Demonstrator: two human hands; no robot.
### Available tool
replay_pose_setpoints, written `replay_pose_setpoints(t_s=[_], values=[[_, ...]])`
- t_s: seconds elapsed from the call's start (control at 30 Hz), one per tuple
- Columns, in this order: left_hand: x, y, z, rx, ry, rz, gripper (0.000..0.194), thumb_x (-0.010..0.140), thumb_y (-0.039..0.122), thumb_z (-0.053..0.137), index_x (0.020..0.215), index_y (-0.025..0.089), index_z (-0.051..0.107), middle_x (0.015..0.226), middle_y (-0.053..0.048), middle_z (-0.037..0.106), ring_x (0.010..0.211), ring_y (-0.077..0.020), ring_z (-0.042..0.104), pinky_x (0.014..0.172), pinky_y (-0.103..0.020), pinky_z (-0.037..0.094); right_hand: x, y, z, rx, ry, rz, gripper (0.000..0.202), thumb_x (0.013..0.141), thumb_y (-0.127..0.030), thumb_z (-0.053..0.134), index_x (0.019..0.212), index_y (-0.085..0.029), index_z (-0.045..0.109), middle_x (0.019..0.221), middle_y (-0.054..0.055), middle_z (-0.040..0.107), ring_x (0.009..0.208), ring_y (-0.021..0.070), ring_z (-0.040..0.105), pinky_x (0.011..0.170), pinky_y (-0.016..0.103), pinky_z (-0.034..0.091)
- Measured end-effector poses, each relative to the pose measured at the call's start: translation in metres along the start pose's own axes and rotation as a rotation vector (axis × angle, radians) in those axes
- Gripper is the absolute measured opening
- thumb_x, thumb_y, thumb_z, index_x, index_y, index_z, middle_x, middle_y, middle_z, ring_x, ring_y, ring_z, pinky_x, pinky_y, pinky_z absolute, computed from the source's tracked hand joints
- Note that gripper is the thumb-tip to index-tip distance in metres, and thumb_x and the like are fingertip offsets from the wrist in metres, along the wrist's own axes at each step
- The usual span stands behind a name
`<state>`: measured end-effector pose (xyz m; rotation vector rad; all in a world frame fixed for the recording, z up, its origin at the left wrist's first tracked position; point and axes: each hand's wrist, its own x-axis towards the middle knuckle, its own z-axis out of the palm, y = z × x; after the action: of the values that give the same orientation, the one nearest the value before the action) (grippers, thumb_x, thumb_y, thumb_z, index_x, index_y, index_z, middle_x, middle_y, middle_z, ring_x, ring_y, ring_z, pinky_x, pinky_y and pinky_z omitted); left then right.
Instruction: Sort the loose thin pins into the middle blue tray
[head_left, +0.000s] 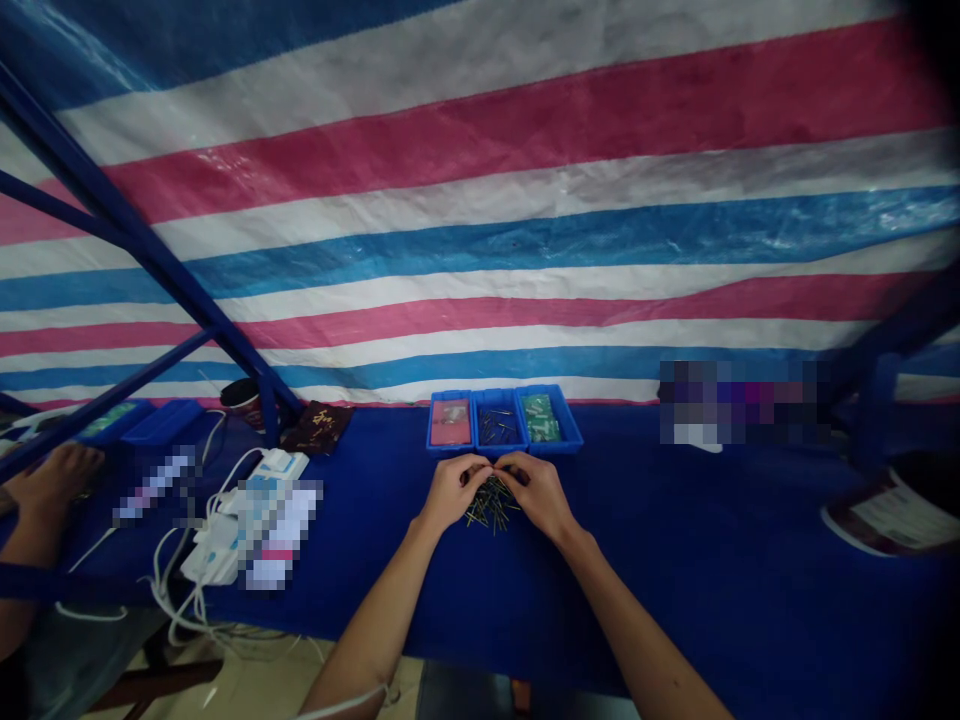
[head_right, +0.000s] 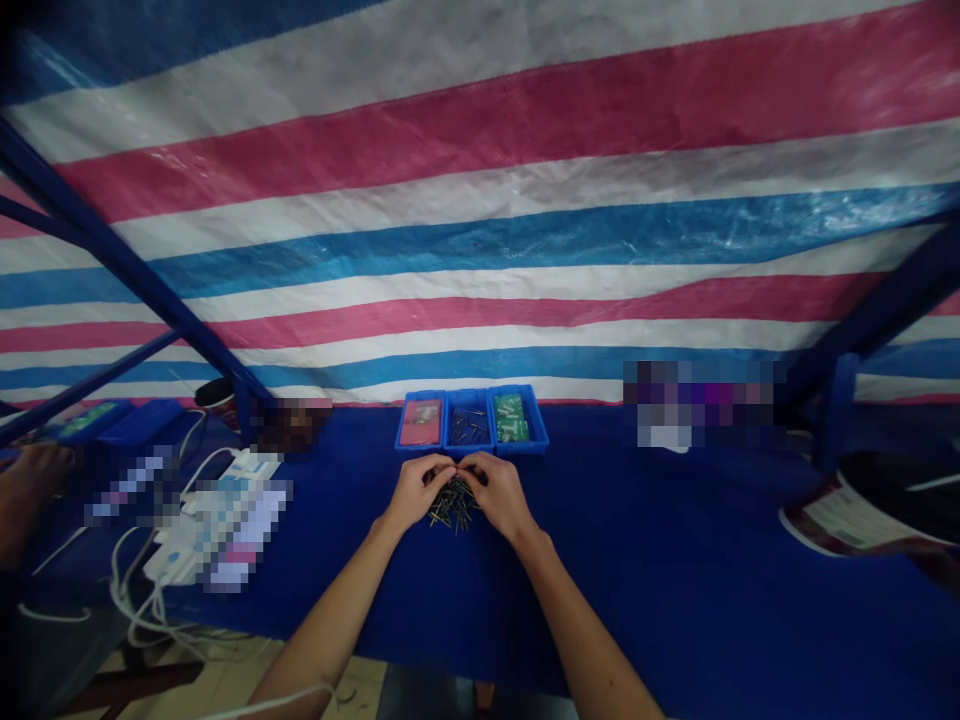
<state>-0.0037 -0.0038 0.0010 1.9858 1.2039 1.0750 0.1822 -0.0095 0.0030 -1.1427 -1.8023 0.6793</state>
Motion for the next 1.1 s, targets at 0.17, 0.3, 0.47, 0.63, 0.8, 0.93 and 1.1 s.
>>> replay_pose_setpoints(t_s=[0.17,0.3,0.47,0.63,0.8,0.93,1.1], values=[[0.0,-0.003,0.002,0.016,0.003,0.01,0.022,0.093,0.033,0.06,0.089,0.016,0.073,0.073,-0.003,0.07,0.063,-0.0133,0.059,0.062,-0.023,0.043,-0.005,-0.004,0.001,0.015,0.041,-0.01,0.02,0.092,-0.035,0.055,0.089,-0.022,0.07,0.087,0.004,0.071,0.071,0.0171,0.062,0.069,0.028,0.049],[0.0,-0.002,0.001,0.029,-0.005,0.017,0.024,0.094,0.032,0.058,0.081,0.015,0.071,0.069,-0.002,0.067,0.061,-0.0128,0.058,0.061,-0.023,0.042,-0.008,-0.003,0.005,0.014,0.056,-0.025,0.019,0.094,-0.033,0.054,0.09,-0.022,0.07,0.092,0.005,0.071,0.075,0.0171,0.064,0.071,0.028,0.051],[0.0,0.0,0.0,0.014,-0.019,0.023,0.025,0.095,0.032,0.057,0.081,0.016,0.071,0.071,-0.002,0.068,0.064,-0.0135,0.06,0.066,-0.023,0.044,-0.011,0.004,0.01,-0.019,0.03,-0.091,0.02,0.097,-0.029,0.052,0.1,-0.024,0.071,0.101,0.005,0.071,0.089,0.0183,0.067,0.084,0.029,0.052],[0.0,-0.002,0.0,0.012,-0.044,0.034,0.023,0.095,0.031,0.056,0.086,0.016,0.071,0.076,-0.003,0.069,0.068,-0.0142,0.062,0.069,-0.024,0.046,-0.011,0.006,0.011,-0.044,0.043,-0.1,0.023,0.098,-0.028,0.05,0.101,-0.024,0.072,0.101,0.005,0.071,0.091,0.0183,0.068,0.087,0.03,0.052],[-0.001,-0.004,0.001,0.044,-0.055,0.045,0.022,0.096,0.029,0.055,0.087,0.016,0.071,0.077,-0.003,0.07,0.069,-0.0147,0.062,0.07,-0.024,0.046,-0.012,0.004,0.01,-0.073,0.038,-0.083,0.026,0.1,-0.03,0.047,0.099,-0.025,0.072,0.099,0.006,0.072,0.09,0.0194,0.068,0.085,0.031,0.052],[-0.001,-0.003,0.002,0.066,-0.051,0.062,0.021,0.096,0.027,0.054,0.087,0.017,0.07,0.078,-0.003,0.069,0.07,-0.0146,0.062,0.07,-0.024,0.046,-0.012,0.002,0.008,-0.107,0.033,-0.067,0.027,0.101,-0.031,0.045,0.099,-0.025,0.072,0.095,0.005,0.071,0.085,0.0185,0.067,0.082,0.029,0.05],[-0.002,0.0,0.002,0.079,-0.052,0.068,0.023,0.097,0.029,0.053,0.087,0.017,0.07,0.076,-0.004,0.068,0.067,-0.0141,0.06,0.067,-0.024,0.045,-0.013,0.0,0.006,-0.172,0.028,-0.058,0.028,0.102,-0.032,0.043,0.096,-0.024,0.069,0.091,0.005,0.07,0.08,0.0177,0.066,0.076,0.027,0.047]])
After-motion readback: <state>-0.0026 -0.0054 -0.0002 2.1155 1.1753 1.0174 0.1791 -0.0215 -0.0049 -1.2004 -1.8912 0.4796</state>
